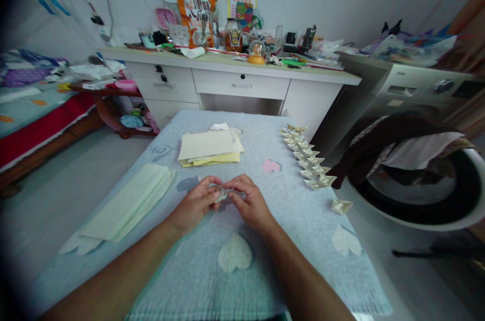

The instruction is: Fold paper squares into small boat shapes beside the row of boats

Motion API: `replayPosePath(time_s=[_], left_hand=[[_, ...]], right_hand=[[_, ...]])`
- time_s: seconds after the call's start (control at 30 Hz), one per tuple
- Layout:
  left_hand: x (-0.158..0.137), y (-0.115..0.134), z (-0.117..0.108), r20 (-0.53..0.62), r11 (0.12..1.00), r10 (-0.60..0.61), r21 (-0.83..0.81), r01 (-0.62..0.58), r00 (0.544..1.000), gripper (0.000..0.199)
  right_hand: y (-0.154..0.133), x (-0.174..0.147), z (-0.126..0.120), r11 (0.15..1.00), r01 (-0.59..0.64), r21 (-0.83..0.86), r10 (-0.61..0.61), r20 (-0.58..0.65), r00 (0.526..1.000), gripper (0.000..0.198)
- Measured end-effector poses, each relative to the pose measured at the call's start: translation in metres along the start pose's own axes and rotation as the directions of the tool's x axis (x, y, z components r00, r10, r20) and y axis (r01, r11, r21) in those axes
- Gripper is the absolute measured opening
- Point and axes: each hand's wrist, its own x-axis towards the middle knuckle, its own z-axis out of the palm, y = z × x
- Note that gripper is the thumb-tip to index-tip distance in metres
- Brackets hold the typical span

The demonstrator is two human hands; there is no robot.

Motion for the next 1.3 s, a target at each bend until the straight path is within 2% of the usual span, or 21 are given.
replayPosePath(time_s=[0.17, 0.3, 0.43, 0.57, 0.73, 0.83, 1.0, 1.17, 1.3], left_hand=[[0.003, -0.003, 0.000, -0.020, 1.000, 0.008, 0.022, -0.008, 1.000, 0.020], [0.003, 0.000, -0.001, 0.010, 1.000, 0.020, 0.017, -0.020, 1.000, 0.025], [0.001, 0.001, -0.001, 0.075, 0.998, 0.054, 0.031, -0.057, 0.996, 0.034], [0.002, 0.000, -0.003, 0.027, 0.992, 0.063, 0.109, -0.065, 0.998, 0.034], [0.003, -0.001, -0.005, -0.033, 0.960, 0.114, 0.262, -0.101, 0.993, 0.028], [0.002, 0.000, -0.004, -0.044, 0.948, 0.125, 0.299, -0.106, 0.991, 0.025], [-0.001, 0.006, -0.001, -0.040, 0.965, 0.099, 0.247, -0.086, 0.994, 0.019], [-0.003, 0.012, 0.001, -0.083, 0.974, 0.123, 0.202, -0.104, 0.989, 0.014], [-0.002, 0.014, 0.002, -0.100, 0.991, 0.091, 0.105, -0.081, 0.991, 0.013]], right_hand=[[0.002, 0.000, 0.000, 0.998, -0.021, 0.055, 0.022, -0.021, 1.000, 0.016], [0.003, 0.001, 0.002, 0.991, -0.044, 0.124, 0.047, -0.020, 0.999, 0.015], [0.006, 0.000, 0.005, 0.973, -0.130, 0.190, 0.136, -0.020, 0.991, 0.012], [0.010, -0.001, 0.007, 0.962, -0.170, 0.214, 0.180, -0.032, 0.983, 0.013], [0.012, -0.002, 0.009, 0.961, -0.176, 0.215, 0.186, -0.028, 0.982, 0.014], [0.013, -0.002, 0.010, 0.960, -0.177, 0.219, 0.188, -0.032, 0.982, 0.013], [0.012, -0.003, 0.007, 0.943, -0.207, 0.259, 0.230, -0.061, 0.971, 0.015], [0.005, 0.000, 0.003, 0.925, -0.242, 0.294, 0.283, -0.106, 0.953, 0.019], [0.003, 0.001, 0.002, 0.898, -0.263, 0.354, 0.322, -0.119, 0.939, 0.019]])
